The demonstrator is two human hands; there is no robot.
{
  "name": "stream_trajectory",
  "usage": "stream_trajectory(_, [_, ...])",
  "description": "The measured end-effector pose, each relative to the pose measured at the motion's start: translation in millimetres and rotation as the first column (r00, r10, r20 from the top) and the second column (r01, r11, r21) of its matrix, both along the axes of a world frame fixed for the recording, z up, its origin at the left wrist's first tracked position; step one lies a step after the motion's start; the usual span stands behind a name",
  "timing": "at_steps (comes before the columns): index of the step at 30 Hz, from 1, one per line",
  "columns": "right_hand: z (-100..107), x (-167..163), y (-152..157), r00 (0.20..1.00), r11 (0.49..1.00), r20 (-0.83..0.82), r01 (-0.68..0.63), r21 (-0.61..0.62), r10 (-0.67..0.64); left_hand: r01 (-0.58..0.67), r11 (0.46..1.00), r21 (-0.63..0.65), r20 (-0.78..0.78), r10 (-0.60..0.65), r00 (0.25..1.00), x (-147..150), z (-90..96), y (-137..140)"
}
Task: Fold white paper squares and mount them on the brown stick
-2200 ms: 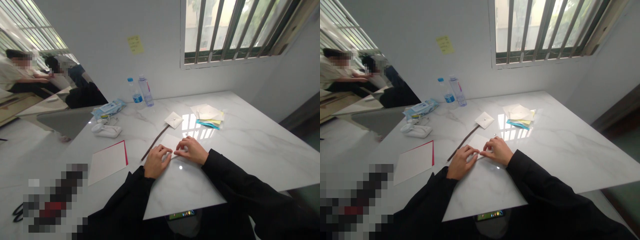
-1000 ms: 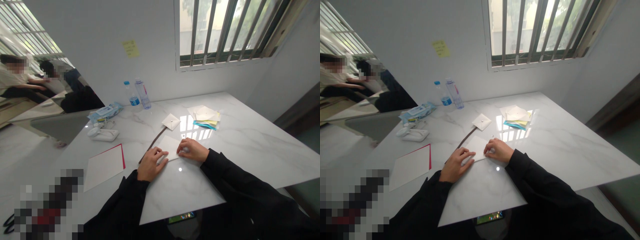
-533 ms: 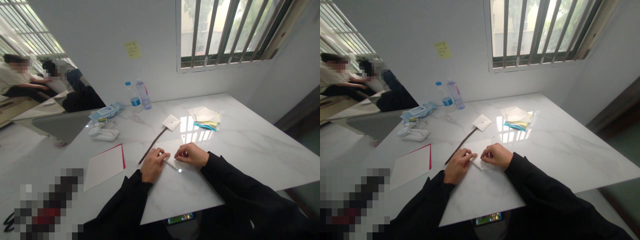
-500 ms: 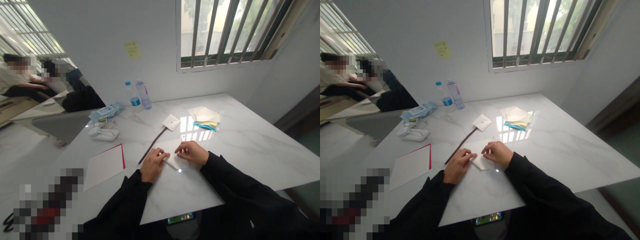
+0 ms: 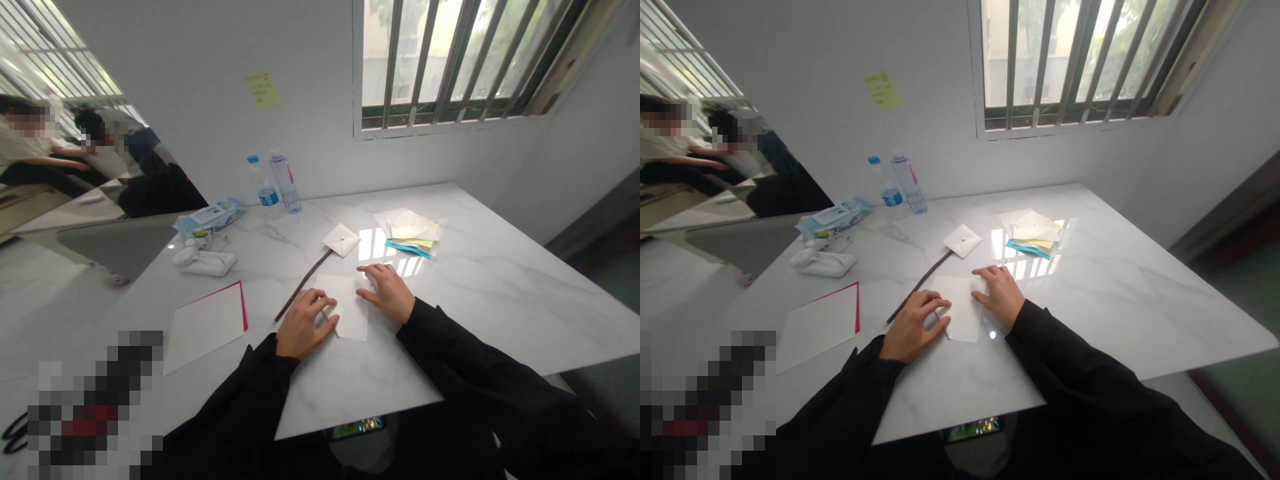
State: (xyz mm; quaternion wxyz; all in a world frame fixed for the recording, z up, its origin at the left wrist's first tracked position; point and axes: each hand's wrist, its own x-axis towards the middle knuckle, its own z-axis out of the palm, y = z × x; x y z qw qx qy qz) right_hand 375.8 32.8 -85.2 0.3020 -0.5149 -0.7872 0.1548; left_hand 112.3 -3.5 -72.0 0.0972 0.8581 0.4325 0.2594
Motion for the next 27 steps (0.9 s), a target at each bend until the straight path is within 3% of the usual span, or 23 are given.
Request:
stream_trajectory(6, [0.4,0.1,-0.7,0.998,1.000,0.055,-0.007,-0.005,0.007,-0.003,1.000,-0.010,0.000,0.003,1.000,1.4,2.0,-0.5])
stream_trajectory(14, [2.2,-2.4,-2.3,0.999,0.999,-0.024,-0.028,-0.044,0.027,0.021,0.999,-0.038,0.005,-0.021,1.000,1.9,4.5,-0.3])
stream_trajectory(18, [5.0,-4.4,-2.3,0.966,0.994,-0.250,-0.079,-0.075,0.057,0.020,0.999,-0.047,0.005,-0.020,1.000,1.1,2.6,0.7])
stream_trajectory(21, [7.1,-5.3,-1.1,0.917,0.984,-0.398,-0.070,-0.161,0.000,0.020,0.999,-0.046,0.003,-0.020,1.000,0.5,1.9,1.3])
stream_trajectory(24, [7.3,-6.2,-0.7,0.924,0.966,-0.369,0.004,-0.258,-0.102,0.023,0.999,-0.042,0.003,-0.023,1.000,0.4,2.2,1.4])
stream_trajectory(27, [5.9,-9.5,-2.6,0.947,0.963,-0.301,0.026,-0.268,-0.110,0.035,0.998,-0.049,-0.003,-0.035,0.999,0.9,2.7,1.2])
